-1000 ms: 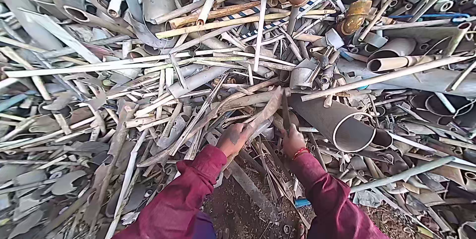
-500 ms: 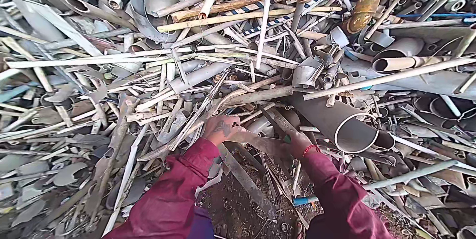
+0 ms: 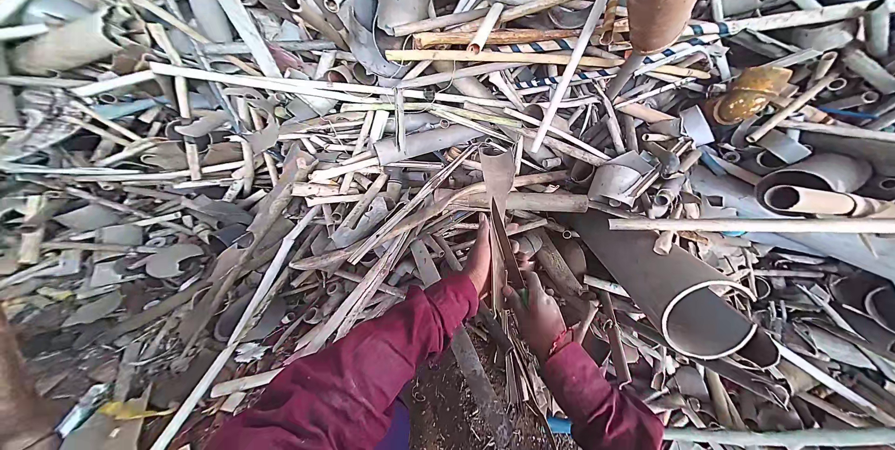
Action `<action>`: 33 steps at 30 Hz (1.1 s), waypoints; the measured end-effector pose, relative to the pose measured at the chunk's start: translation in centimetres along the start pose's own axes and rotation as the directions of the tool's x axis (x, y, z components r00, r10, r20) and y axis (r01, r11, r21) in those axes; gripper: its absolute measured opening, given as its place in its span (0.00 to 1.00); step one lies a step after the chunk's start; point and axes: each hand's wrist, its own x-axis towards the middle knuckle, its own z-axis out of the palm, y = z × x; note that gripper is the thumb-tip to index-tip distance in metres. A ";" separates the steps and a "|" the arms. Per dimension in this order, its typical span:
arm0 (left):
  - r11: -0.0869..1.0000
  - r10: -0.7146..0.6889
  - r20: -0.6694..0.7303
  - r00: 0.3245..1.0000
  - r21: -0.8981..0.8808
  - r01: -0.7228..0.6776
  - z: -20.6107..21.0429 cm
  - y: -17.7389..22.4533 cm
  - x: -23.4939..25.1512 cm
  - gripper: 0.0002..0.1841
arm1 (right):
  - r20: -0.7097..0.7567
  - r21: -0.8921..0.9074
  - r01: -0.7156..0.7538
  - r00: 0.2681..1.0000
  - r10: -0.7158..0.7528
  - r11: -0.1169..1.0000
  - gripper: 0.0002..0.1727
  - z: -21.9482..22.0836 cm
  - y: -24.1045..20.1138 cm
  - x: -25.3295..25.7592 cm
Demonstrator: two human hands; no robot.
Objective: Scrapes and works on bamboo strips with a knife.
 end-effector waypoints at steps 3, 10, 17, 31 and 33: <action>0.996 0.047 -0.032 0.998 -0.079 -0.049 -1.3 1.7 1.4 0.33 | 0.041 -0.176 -0.022 0.999 0.030 0.984 0.27 1.3 -2.2 -1.9; 0.998 0.039 0.069 0.997 -0.049 -0.035 -3.9 3.4 2.1 0.39 | 0.239 -0.415 0.023 0.967 0.085 0.909 0.27 1.4 -2.9 -2.0; 0.962 0.094 -0.112 0.989 -0.247 -0.119 -3.5 4.8 1.9 0.23 | 0.227 -0.229 0.100 0.973 -0.047 0.968 0.27 2.0 -2.5 -3.0; 0.971 0.178 -0.074 0.981 -0.148 -0.187 -2.4 4.0 1.2 0.35 | 0.148 -0.276 0.023 0.989 0.019 0.961 0.26 2.3 -2.5 -2.2; 0.965 0.198 -0.073 0.977 -0.158 -0.207 -2.5 4.1 1.2 0.35 | 0.174 -0.192 0.133 0.980 -0.100 0.972 0.25 3.2 -2.0 -2.6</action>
